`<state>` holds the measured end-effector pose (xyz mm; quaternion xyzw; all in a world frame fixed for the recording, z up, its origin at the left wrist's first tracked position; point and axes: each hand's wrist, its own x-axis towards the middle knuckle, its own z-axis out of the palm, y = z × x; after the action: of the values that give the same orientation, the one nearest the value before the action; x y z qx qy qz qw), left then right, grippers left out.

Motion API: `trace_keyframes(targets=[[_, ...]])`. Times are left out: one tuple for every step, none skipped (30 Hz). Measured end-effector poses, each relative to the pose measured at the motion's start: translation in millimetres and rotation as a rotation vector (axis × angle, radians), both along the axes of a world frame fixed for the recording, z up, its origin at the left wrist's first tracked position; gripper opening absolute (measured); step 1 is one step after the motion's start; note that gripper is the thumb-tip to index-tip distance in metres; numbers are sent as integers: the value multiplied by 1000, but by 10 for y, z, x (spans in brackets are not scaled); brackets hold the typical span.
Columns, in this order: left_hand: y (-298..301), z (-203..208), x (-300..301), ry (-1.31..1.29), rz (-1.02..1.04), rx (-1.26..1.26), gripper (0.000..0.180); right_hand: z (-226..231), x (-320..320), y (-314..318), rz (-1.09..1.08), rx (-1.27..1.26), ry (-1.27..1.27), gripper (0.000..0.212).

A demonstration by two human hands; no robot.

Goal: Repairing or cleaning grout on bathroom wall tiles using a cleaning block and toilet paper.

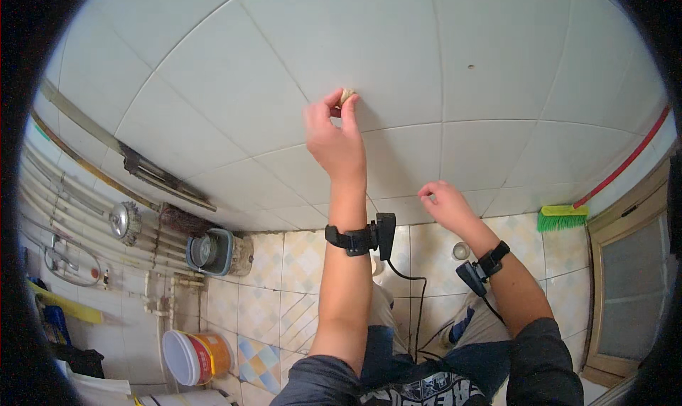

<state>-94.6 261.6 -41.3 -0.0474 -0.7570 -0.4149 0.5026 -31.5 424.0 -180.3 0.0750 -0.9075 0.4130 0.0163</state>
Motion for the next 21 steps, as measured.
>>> trace_keyframes(targets=[[-23, -16, -32, 45, 15, -45, 20, -4, -3, -5, 8, 20, -8, 19], [-41, -34, -52, 90, 31, -91, 20, 2, -6, -11, 9, 20, -7, 19], [12, -99, -43, 86, 29, -89, 20, -4, 4, -4, -1, 11, -17, 19], [111, -168, -2, 35, -24, -84, 19, -7, 14, -1, -8, 1, -27, 19], [161, -217, 19, -17, -76, -79, 19, -15, 21, 2, -6, 1, -31, 19], [141, -186, 6, -16, -76, -79, 19, -18, 14, 9, -3, 2, -32, 19], [100, -141, -26, 16, -39, -76, 19, -22, 8, 18, -1, 3, -32, 19], [78, -109, -41, 47, -2, -73, 19, -63, -12, 21, -2, 3, -31, 19], [83, -98, -41, 46, -6, -72, 19, -99, -32, 12, 21, 39, 43, 17], [90, -88, -40, 43, -22, -38, 19, -125, -45, 11, 43, 76, 116, 16], [97, -89, -42, 41, -38, -4, 19, -144, -45, 27, 39, 77, 115, 16], [108, -141, -27, 38, -34, -5, 19, -77, -18, 4, 28, 52, 66, 16], [144, -223, -3, -3, -62, -57, 19, -41, -1, -15, 17, 27, 18, 17], [155, -280, 6, -43, -89, -109, 19, -53, 2, -18, 20, 26, 15, 17], [154, -247, 13, -7, -100, -138, 19, -72, 1, 13, 1, 5, 1, 17], [123, -196, -3, -6, -102, -137, 19, -85, 0, 37, -17, -17, -14, 17], [77, -132, -34, 24, -49, -73, 19, -88, -3, 52, -20, -16, -13, 17], [44, -103, -50, 53, 4, -11, 19, -95, -7, 43, 3, 19, -3, 18], [42, -111, -50, 53, 4, -13, 19, -100, -12, 37, 26, 53, 7, 19], [40, -125, -51, 42, 9, -53, 19, -99, -19, 34, 26, 51, 8, 19], [40, -145, -46, 27, 14, -93, 19, -95, -14, 37, 20, 31, 6, 17]])
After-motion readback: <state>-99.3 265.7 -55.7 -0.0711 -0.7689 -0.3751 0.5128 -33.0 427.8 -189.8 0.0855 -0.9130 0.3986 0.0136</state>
